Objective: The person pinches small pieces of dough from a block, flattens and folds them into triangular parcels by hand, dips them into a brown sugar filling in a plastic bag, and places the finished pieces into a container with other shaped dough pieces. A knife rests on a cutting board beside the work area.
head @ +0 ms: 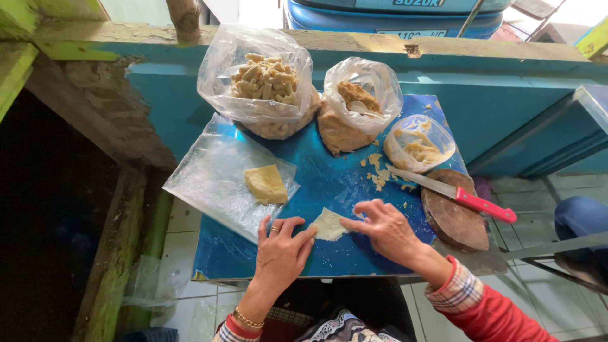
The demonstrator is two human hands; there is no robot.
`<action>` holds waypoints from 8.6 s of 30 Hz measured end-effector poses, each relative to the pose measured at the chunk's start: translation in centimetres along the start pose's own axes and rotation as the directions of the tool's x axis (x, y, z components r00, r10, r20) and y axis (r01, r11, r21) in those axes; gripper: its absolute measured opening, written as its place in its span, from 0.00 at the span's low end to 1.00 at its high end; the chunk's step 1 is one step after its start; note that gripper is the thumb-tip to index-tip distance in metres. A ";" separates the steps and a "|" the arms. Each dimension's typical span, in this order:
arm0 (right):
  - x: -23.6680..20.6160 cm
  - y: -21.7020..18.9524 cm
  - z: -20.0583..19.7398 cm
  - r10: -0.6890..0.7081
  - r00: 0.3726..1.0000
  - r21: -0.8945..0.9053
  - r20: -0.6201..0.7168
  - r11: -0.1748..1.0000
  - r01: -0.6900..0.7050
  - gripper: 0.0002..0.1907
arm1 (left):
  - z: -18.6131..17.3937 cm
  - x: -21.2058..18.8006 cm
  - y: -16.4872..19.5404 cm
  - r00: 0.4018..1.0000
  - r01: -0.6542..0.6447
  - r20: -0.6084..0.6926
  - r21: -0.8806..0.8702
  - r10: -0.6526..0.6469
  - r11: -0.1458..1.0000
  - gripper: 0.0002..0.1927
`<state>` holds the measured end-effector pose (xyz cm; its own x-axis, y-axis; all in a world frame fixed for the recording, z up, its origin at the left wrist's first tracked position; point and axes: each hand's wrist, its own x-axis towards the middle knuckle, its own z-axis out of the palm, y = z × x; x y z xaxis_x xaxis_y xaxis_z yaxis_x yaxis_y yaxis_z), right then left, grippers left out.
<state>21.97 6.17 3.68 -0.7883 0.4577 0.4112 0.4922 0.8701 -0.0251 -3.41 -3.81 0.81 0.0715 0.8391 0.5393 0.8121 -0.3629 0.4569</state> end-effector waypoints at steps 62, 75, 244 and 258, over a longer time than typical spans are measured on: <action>9.4 14.6 -2.7 0.404 0.870 -0.095 -0.282 0.891 -0.444 0.08 | -1.4 -1.0 0.6 0.965 -0.242 0.135 0.131 0.225 0.961 0.03; 16.6 22.0 4.9 0.543 0.819 -0.557 0.185 0.745 -0.368 0.11 | 0.5 -2.0 1.0 0.989 0.147 -0.025 -0.081 -0.149 0.986 0.04; 0.7 -6.2 2.0 0.549 0.788 0.556 0.280 0.576 -0.599 0.05 | 1.9 -0.3 1.7 0.995 0.095 0.068 -0.329 -0.076 0.940 0.04; 0.0 -6.4 0.9 0.217 0.975 0.287 -0.046 0.938 -0.195 0.05 | 1.7 -0.5 2.5 0.998 0.054 0.029 -0.368 -0.047 0.928 0.04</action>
<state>18.50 0.70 3.03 -0.6448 0.6265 0.4378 0.5094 0.7793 -0.3649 -0.44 -4.43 0.44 0.0499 0.8664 0.4969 0.5443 -0.4407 0.7138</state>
